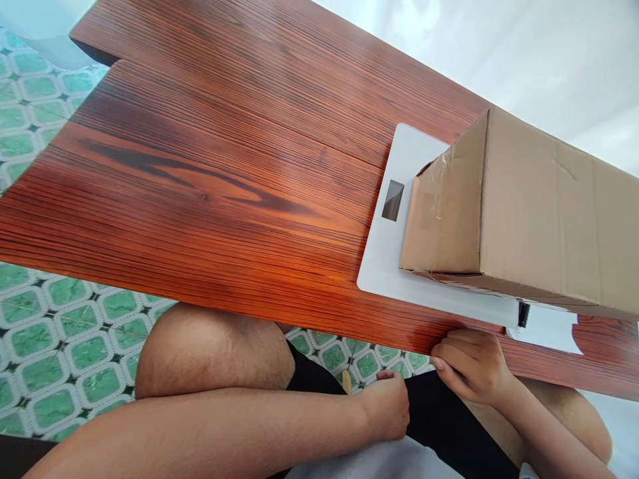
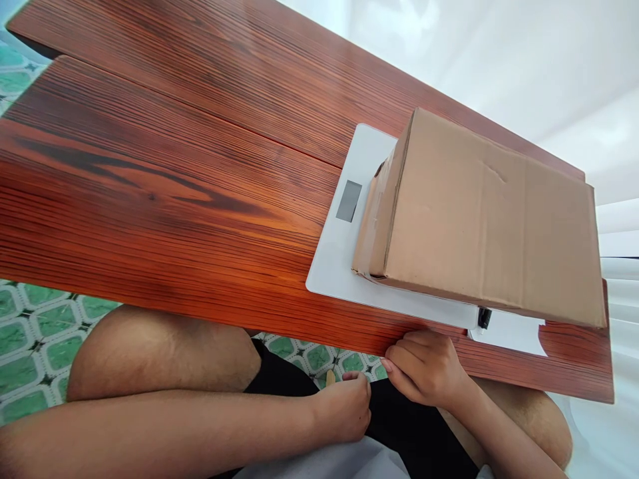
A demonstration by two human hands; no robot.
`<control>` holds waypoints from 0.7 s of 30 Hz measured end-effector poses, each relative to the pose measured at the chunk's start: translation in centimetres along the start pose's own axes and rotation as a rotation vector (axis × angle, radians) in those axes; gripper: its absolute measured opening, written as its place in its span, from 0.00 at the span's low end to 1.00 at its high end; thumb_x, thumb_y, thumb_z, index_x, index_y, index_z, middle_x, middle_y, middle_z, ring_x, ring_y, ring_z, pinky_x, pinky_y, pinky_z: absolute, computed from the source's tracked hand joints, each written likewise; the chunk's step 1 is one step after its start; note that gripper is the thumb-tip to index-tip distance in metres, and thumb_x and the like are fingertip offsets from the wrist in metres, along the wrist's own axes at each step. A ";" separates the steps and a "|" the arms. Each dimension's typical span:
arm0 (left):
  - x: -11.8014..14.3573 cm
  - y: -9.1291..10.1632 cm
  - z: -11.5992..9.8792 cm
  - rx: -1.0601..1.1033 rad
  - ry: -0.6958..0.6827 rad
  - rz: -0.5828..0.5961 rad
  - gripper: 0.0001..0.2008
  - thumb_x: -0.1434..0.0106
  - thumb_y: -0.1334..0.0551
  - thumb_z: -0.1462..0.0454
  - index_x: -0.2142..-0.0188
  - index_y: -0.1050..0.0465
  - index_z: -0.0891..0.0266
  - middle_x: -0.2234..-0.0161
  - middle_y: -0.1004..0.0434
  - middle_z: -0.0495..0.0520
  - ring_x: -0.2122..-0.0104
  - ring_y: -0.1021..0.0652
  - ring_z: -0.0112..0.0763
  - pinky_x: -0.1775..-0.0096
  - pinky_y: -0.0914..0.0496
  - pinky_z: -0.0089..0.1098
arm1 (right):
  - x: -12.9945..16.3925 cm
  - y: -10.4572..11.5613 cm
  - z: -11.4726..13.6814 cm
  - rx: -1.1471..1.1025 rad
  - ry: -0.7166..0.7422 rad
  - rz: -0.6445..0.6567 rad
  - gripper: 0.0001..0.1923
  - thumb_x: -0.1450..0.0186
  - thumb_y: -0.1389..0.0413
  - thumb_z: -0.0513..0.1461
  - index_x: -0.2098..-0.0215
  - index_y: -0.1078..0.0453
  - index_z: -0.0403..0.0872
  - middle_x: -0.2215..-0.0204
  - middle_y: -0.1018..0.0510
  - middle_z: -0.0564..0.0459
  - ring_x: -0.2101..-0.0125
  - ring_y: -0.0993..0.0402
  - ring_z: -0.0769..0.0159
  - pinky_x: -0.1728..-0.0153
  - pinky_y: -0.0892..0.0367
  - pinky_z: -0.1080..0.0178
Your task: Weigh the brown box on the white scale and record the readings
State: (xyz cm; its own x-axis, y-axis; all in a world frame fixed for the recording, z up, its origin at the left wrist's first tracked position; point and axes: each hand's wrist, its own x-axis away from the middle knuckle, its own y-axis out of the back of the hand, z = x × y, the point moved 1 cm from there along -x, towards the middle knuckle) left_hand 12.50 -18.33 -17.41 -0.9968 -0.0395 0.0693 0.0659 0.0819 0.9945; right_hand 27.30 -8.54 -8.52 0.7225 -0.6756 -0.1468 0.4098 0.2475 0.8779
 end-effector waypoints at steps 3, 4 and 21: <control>0.1 -0.1 -0.1 0.002 0.001 0.007 0.12 0.35 0.40 0.59 0.74 0.23 0.55 0.83 0.37 0.50 0.79 0.27 0.37 0.76 0.33 0.36 | 0.0 0.0 0.0 -0.005 0.003 -0.002 0.11 0.31 0.50 0.32 0.71 0.34 0.46 0.80 0.30 0.56 0.78 0.41 0.69 0.74 0.46 0.63; 0.1 -0.1 -0.1 0.006 -0.002 0.011 0.12 0.35 0.40 0.58 0.74 0.23 0.55 0.83 0.37 0.50 0.79 0.28 0.37 0.76 0.33 0.36 | 0.0 0.0 0.0 -0.006 0.005 -0.004 0.11 0.31 0.50 0.32 0.71 0.34 0.46 0.80 0.30 0.56 0.78 0.41 0.69 0.74 0.46 0.63; 0.0 -0.3 -0.3 -0.059 -0.030 0.054 0.17 0.35 0.44 0.58 0.78 0.23 0.54 0.84 0.41 0.50 0.79 0.29 0.38 0.76 0.34 0.36 | -0.1 0.0 0.1 -0.019 0.003 -0.008 0.10 0.31 0.49 0.31 0.70 0.34 0.46 0.79 0.31 0.56 0.77 0.42 0.69 0.75 0.46 0.62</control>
State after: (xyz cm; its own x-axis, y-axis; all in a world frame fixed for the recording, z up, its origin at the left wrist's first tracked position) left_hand 12.52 -18.67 -17.64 -0.9926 -0.0063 0.1209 0.1207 0.0246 0.9924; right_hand 27.23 -8.53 -8.46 0.7209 -0.6755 -0.1548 0.4258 0.2555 0.8680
